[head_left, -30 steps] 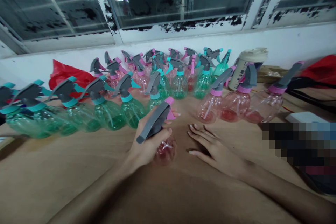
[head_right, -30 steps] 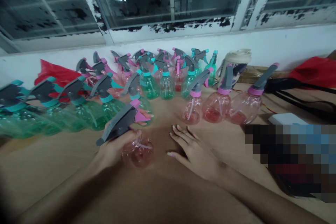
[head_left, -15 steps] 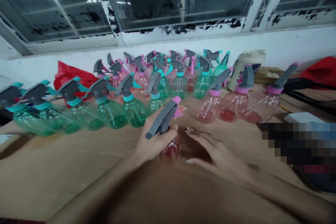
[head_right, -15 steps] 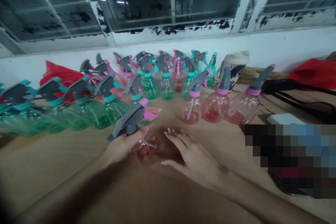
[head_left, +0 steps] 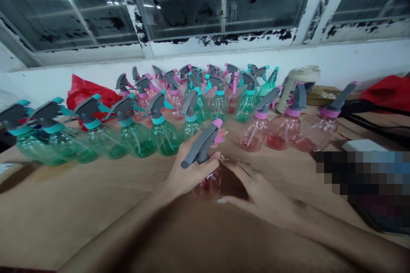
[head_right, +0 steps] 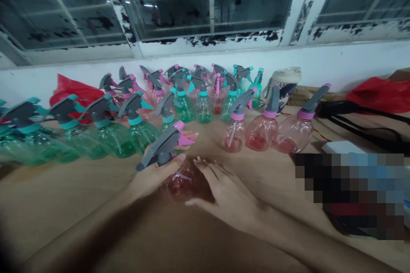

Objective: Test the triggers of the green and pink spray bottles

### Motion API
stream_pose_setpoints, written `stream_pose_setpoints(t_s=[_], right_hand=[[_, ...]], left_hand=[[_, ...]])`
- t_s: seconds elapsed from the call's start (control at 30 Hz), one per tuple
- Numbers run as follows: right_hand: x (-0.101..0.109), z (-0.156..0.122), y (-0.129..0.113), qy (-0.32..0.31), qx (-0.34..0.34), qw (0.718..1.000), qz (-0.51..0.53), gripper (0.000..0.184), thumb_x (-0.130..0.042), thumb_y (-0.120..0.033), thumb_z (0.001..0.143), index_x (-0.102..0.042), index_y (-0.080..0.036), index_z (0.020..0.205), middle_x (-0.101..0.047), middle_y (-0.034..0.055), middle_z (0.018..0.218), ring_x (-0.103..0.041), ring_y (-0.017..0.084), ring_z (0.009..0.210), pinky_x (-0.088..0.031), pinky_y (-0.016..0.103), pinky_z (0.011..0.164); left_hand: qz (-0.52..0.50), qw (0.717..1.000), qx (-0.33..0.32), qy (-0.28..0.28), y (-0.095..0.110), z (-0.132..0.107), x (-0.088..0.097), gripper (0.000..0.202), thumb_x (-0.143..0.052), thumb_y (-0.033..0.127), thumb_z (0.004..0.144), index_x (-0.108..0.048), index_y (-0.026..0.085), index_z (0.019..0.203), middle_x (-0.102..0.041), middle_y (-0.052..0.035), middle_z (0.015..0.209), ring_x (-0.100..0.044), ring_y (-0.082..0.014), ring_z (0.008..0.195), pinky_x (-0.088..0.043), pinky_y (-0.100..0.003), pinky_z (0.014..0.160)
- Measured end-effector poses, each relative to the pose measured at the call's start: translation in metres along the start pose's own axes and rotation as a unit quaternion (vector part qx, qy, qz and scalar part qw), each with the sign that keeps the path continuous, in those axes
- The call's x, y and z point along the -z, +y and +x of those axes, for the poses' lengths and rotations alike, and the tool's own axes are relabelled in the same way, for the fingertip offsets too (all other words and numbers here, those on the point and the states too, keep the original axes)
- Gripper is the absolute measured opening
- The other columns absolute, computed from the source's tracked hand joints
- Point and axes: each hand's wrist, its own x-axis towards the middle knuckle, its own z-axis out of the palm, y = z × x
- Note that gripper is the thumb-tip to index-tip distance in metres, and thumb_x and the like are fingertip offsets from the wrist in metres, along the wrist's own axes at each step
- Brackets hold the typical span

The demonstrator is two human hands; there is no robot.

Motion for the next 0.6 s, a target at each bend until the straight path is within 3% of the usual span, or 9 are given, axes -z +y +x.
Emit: stream_pose_setpoints(t_s=[0.13,0.23,0.43,0.5,0.6], right_hand=[[0.003,0.007,-0.013,0.008,-0.015,1.000,0.015,0.072,-0.061,-0.051,0.083,-0.042,-0.008,0.138,-0.059,0.0179,0.133,-0.057,0.032,0.119,-0.047,0.050,0.100],[0.005,0.011,-0.022,0.020,-0.031,0.999,0.034,0.074,-0.066,-0.053,0.079,-0.044,-0.011,0.136,-0.064,0.0158,0.124,-0.061,0.032,0.111,-0.050,0.048,0.093],[0.000,0.022,-0.039,0.049,-0.079,0.993,0.075,0.077,-0.074,-0.054,0.069,-0.048,-0.013,0.129,-0.063,0.0155,0.117,-0.060,0.032,0.107,-0.050,0.047,0.090],[-0.004,0.026,-0.046,0.074,-0.090,0.989,0.089,0.076,-0.076,-0.053,0.067,-0.049,-0.013,0.126,-0.063,0.0152,0.114,-0.060,0.032,0.106,-0.050,0.047,0.090],[-0.011,0.031,-0.053,0.108,-0.102,0.984,0.095,0.063,-0.075,-0.051,0.069,-0.055,-0.014,0.114,-0.064,0.0131,0.103,-0.061,0.031,0.098,-0.050,0.048,0.085]], left_hand=[[-0.016,0.999,-0.045,-0.018,0.000,0.000,0.001,0.040,-0.055,0.026,0.081,-0.058,0.025,0.120,-0.070,-0.0035,0.104,-0.069,-0.0206,0.091,-0.057,-0.032,0.073],[-0.012,0.998,-0.061,-0.016,0.001,0.000,0.003,0.036,-0.053,0.024,0.081,-0.059,0.026,0.116,-0.068,-0.0029,0.111,-0.068,-0.0194,0.094,-0.057,-0.032,0.078],[0.033,0.998,-0.048,0.002,-0.001,-0.002,0.002,0.024,-0.054,0.030,0.078,-0.061,0.024,0.100,-0.068,-0.0017,0.085,-0.067,-0.0202,0.074,-0.056,-0.036,0.071],[0.039,0.998,-0.043,0.007,-0.001,-0.002,0.003,0.020,-0.057,0.031,0.078,-0.061,0.023,0.097,-0.068,-0.0025,0.084,-0.066,-0.0210,0.074,-0.056,-0.037,0.070],[0.040,0.998,-0.039,-0.013,0.001,-0.003,0.007,0.029,-0.061,0.034,0.080,-0.060,0.023,0.107,-0.069,-0.0035,0.089,-0.066,-0.0224,0.078,-0.056,-0.038,0.072]])
